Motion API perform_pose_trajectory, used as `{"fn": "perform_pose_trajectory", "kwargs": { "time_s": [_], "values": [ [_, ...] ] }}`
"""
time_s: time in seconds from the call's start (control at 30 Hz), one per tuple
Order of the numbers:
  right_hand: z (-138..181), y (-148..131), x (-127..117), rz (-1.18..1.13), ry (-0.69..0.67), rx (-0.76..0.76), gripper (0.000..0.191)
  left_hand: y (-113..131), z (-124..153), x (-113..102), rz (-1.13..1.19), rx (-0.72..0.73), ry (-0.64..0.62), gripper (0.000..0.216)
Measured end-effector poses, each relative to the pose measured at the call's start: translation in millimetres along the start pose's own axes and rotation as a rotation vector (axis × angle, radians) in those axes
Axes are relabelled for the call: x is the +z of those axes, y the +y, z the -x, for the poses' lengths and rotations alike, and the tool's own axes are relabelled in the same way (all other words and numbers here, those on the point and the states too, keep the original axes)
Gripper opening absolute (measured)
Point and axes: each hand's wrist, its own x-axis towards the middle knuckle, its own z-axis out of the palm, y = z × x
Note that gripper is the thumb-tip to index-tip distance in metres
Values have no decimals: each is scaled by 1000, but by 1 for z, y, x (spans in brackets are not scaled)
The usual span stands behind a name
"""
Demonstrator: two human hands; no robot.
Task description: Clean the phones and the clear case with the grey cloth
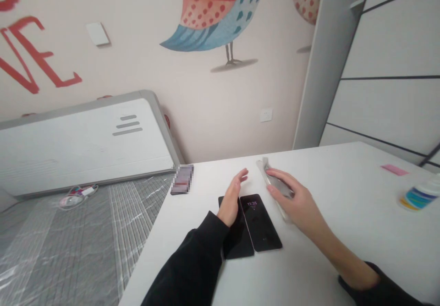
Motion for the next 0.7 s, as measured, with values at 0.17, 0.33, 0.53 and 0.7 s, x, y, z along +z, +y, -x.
{"fn": "perform_pose_trajectory", "kwargs": {
  "time_s": [0.17, 0.33, 0.53, 0.7],
  "values": [
    [1, -48, 69, 232, -205, -366, 58, 26, -5, 3, 1159, -361, -15, 70],
    [24, -55, 77, 420, -342, -647, 80, 30, -10, -37, 1269, -370, 122, 57],
    [-3, -47, 58, 629, -285, -639, 83, 25, -2, -18, 1287, -506, -38, 61],
    [-11, -47, 66, 653, -258, -581, 86, 19, 1, -1, 1277, -452, 50, 56]
  ]
}}
